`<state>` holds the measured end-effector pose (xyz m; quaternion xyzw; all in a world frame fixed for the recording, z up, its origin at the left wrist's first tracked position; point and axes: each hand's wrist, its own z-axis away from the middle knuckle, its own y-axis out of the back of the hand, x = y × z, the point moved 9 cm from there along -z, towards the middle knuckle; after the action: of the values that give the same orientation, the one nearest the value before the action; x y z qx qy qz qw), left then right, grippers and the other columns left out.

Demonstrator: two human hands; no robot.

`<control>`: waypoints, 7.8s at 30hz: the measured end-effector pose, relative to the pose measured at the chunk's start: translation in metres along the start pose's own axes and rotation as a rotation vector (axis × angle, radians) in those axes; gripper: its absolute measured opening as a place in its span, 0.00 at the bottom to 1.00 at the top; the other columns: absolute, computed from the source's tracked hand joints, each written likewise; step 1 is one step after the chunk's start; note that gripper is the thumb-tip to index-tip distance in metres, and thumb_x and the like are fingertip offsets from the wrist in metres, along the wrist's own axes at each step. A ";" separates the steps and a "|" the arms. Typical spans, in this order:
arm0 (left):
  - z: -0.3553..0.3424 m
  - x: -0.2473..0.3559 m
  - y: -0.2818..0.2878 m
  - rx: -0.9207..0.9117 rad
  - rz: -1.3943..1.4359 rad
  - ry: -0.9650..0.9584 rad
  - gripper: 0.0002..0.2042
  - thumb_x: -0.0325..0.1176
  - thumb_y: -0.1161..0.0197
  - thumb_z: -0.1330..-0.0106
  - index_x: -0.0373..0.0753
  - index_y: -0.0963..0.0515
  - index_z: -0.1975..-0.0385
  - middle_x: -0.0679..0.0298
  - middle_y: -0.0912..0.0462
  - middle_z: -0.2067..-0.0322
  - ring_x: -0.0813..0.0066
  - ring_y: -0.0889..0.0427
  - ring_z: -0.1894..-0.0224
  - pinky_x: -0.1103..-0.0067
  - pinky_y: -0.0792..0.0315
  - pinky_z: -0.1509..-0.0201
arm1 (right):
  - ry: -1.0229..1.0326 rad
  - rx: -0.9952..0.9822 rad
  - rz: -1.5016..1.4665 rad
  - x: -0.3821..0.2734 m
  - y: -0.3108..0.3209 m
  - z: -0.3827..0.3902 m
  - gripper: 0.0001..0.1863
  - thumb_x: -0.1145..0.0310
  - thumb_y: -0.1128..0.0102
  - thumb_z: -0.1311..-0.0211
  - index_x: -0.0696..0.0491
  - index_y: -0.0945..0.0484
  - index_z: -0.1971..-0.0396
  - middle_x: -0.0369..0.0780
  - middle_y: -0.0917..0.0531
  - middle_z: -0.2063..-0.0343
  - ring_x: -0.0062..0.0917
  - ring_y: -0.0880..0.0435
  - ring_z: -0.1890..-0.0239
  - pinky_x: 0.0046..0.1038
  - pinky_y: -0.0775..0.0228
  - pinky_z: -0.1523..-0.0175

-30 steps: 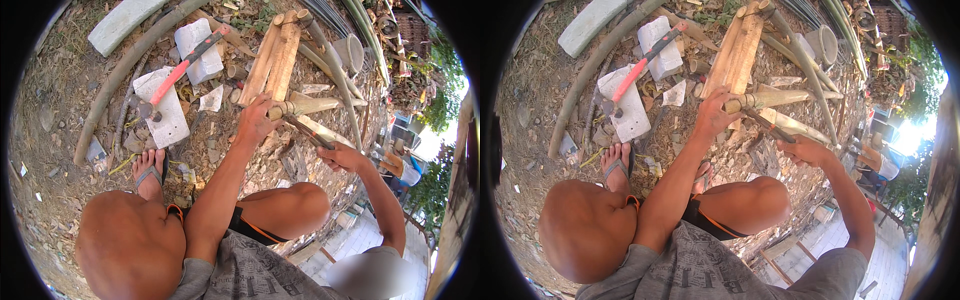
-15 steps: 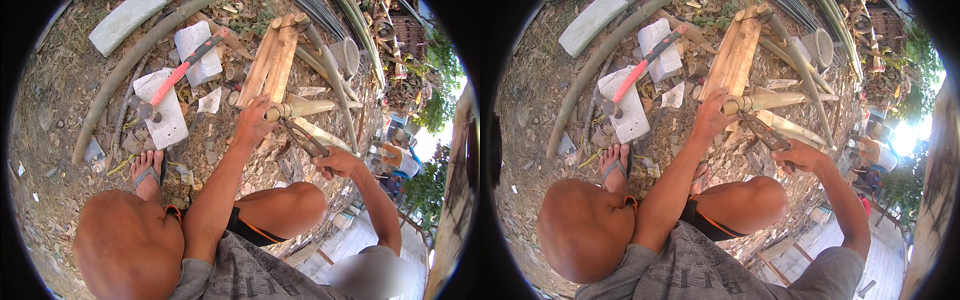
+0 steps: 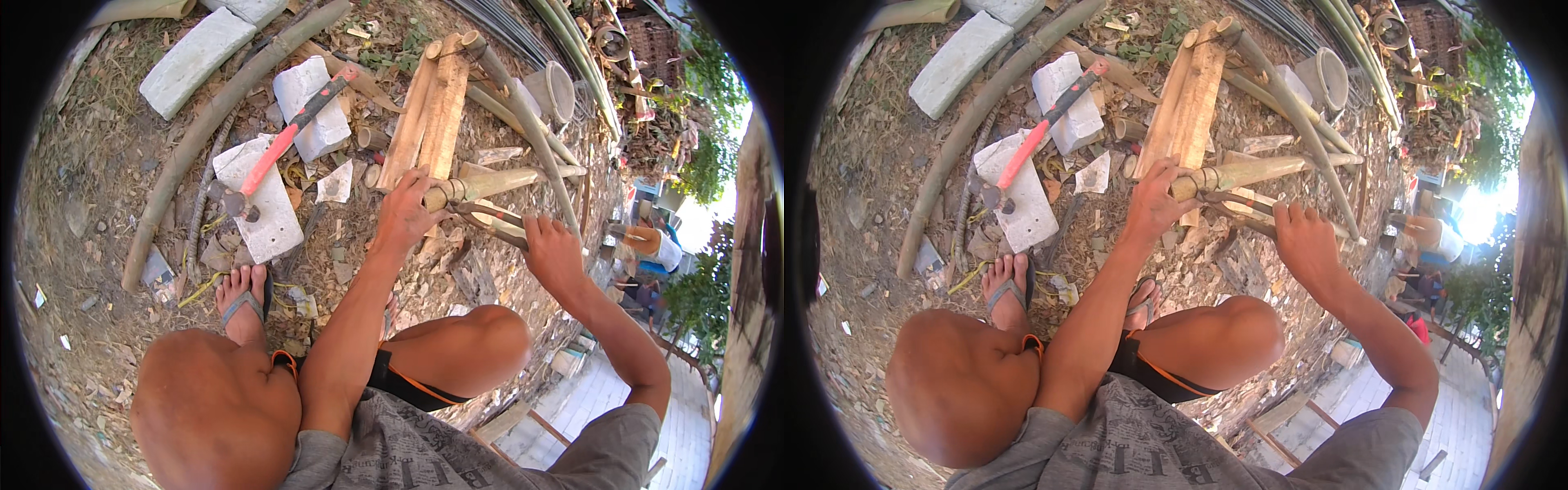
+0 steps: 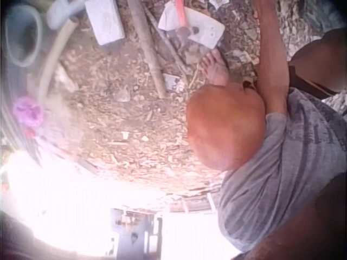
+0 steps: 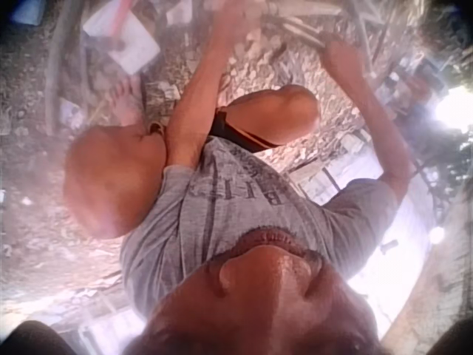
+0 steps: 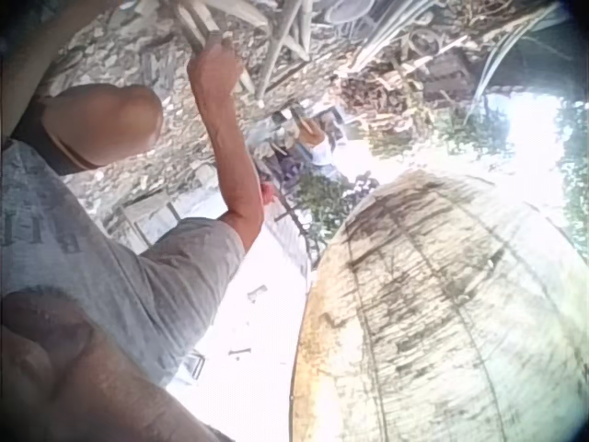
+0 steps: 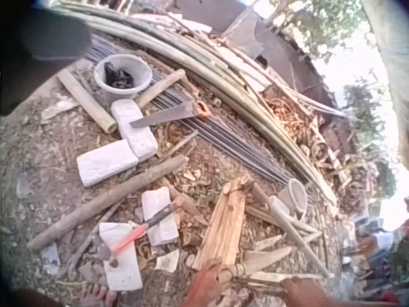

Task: The person secures bamboo poles together using wire and pliers, then uses a hand saw to cut a wooden beam while crouching on the ground.

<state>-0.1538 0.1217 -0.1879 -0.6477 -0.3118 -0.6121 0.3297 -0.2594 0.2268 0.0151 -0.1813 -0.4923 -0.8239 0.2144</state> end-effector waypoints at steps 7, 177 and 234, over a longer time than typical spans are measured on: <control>0.001 -0.005 -0.006 -0.077 -0.019 0.057 0.30 0.33 0.13 0.57 0.43 0.16 0.50 0.54 0.20 0.37 0.52 0.16 0.40 0.65 0.20 0.39 | -0.658 -0.877 -1.377 0.008 -0.098 0.041 0.28 0.43 0.33 0.29 0.58 0.15 0.57 0.46 0.14 0.75 0.35 0.12 0.72 0.39 0.20 0.65; -0.080 -0.059 0.377 0.158 0.575 0.696 0.26 0.44 0.35 0.23 0.39 0.28 0.31 0.62 0.17 0.41 0.67 0.15 0.43 0.71 0.17 0.44 | -0.891 -0.678 -1.477 -0.129 -0.094 0.150 0.24 0.67 0.41 0.25 0.44 0.24 0.31 0.39 0.11 0.68 0.28 0.13 0.64 0.37 0.23 0.55; -0.019 -0.013 0.025 -0.634 -0.007 0.509 0.48 0.54 0.21 0.41 0.18 0.30 0.32 0.40 0.16 0.42 0.62 0.15 0.39 0.71 0.23 0.36 | -0.496 -0.112 -0.145 -0.001 0.004 0.009 0.13 0.63 0.38 0.29 0.54 0.23 0.52 0.43 0.22 0.61 0.40 0.22 0.56 0.47 0.33 0.48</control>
<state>-0.1452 0.0915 -0.2012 -0.5439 -0.0181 -0.8198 0.1783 -0.2560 0.2333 0.0212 -0.3538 -0.4951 -0.7934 0.0171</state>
